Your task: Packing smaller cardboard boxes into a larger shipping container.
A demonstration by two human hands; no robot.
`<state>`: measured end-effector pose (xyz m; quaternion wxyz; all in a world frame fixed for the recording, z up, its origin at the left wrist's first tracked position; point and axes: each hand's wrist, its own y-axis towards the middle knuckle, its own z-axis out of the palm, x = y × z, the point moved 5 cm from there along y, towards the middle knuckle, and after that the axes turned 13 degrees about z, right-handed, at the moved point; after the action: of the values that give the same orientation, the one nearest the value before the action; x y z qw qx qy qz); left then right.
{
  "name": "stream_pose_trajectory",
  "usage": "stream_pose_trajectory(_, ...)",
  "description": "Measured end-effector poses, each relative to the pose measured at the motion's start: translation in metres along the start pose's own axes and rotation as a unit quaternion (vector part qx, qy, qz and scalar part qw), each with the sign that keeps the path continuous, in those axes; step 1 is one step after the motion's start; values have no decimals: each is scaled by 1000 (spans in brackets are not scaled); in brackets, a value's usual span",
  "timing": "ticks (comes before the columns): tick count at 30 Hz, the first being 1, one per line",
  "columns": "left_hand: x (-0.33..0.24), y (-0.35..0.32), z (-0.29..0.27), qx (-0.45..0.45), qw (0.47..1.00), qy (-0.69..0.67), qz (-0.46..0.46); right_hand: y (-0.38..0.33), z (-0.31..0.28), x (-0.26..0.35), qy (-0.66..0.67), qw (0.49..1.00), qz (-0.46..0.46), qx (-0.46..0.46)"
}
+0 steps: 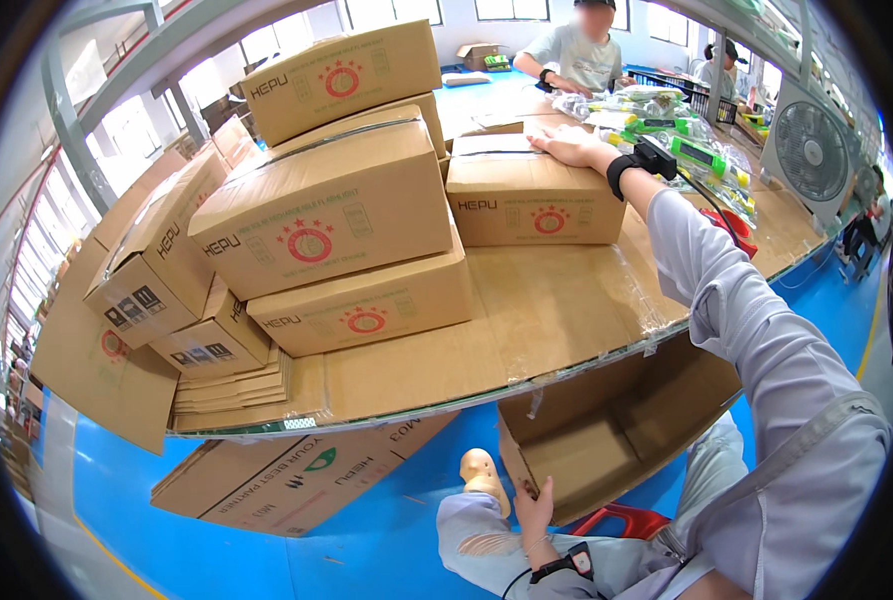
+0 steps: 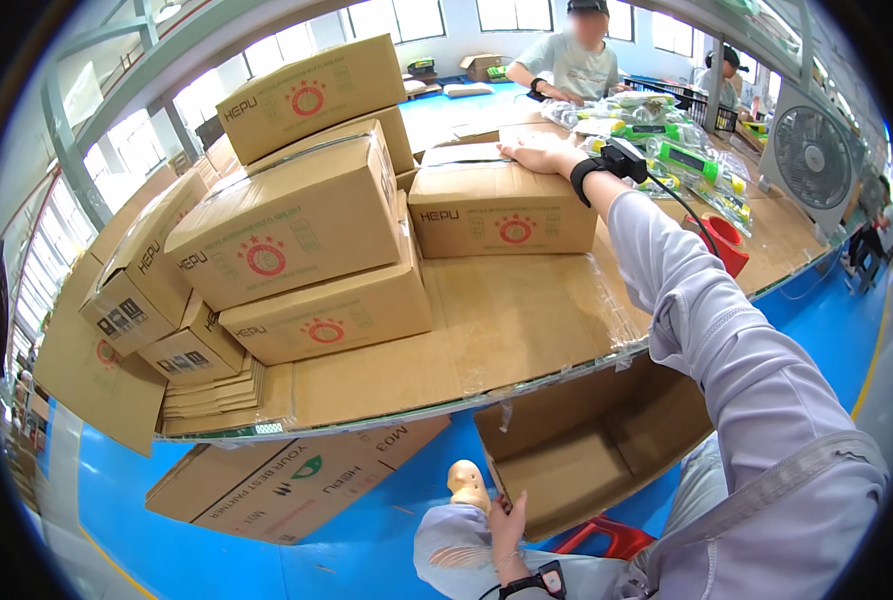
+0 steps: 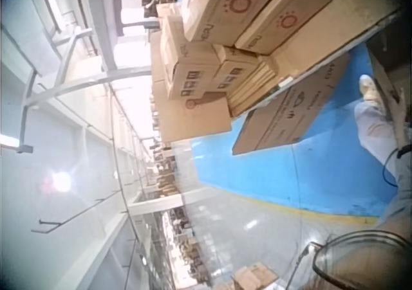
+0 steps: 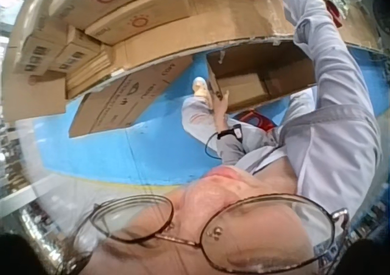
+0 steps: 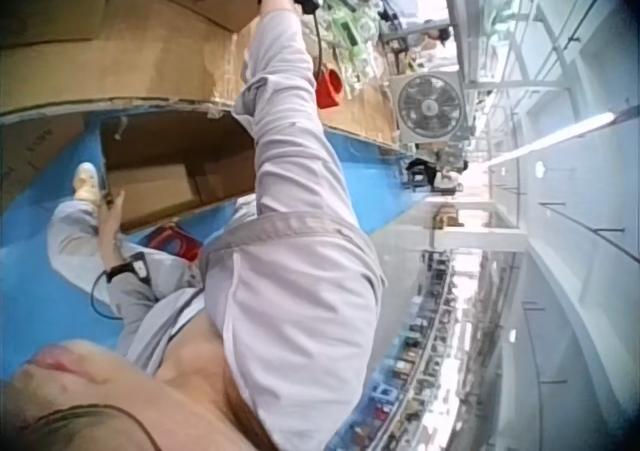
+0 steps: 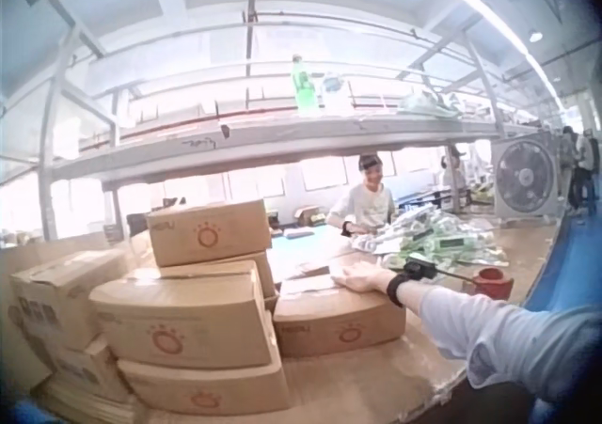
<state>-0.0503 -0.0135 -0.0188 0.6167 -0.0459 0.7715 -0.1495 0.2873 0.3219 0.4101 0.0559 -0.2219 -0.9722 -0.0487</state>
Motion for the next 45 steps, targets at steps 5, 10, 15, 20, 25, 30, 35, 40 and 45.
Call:
stream_pose_trajectory(5, 8, 1, 4, -18, 998, -63, 23, -9, -2, -2, -12, 999, 37, -32)
stream_pose_trajectory(10, -22, -1, 7, 36, 999, -17, 0, -41, -14, -21, -82, 994, 71, -1)
stream_pose_trajectory(15, -17, -2, -14, -11, 1000, -18, -7, -134, -30, -2, -8, 993, 115, -2)
stream_pose_trajectory(20, -45, -5, -8, -64, 991, 98, 68, -132, -9, -65, -5, 979, 201, -35)
stream_pose_trajectory(25, -129, -32, -10, -136, 968, 29, 210, -179, -17, -80, 19, 975, 220, -10)
stream_pose_trajectory(30, -255, -80, 18, 42, 936, -262, 231, -210, -13, -88, 48, 980, 192, -26)
stream_pose_trajectory(35, -279, -41, 32, 71, 892, -380, 234, -244, -8, -84, 55, 988, 130, -58)
stream_pose_trajectory(40, -298, -19, 38, 53, 899, -396, 180, -281, -7, -89, 67, 988, 83, -108)
stream_pose_trajectory(45, -294, -32, 61, 2, 912, -368, 183, -311, -9, -97, 124, 967, -4, -224)
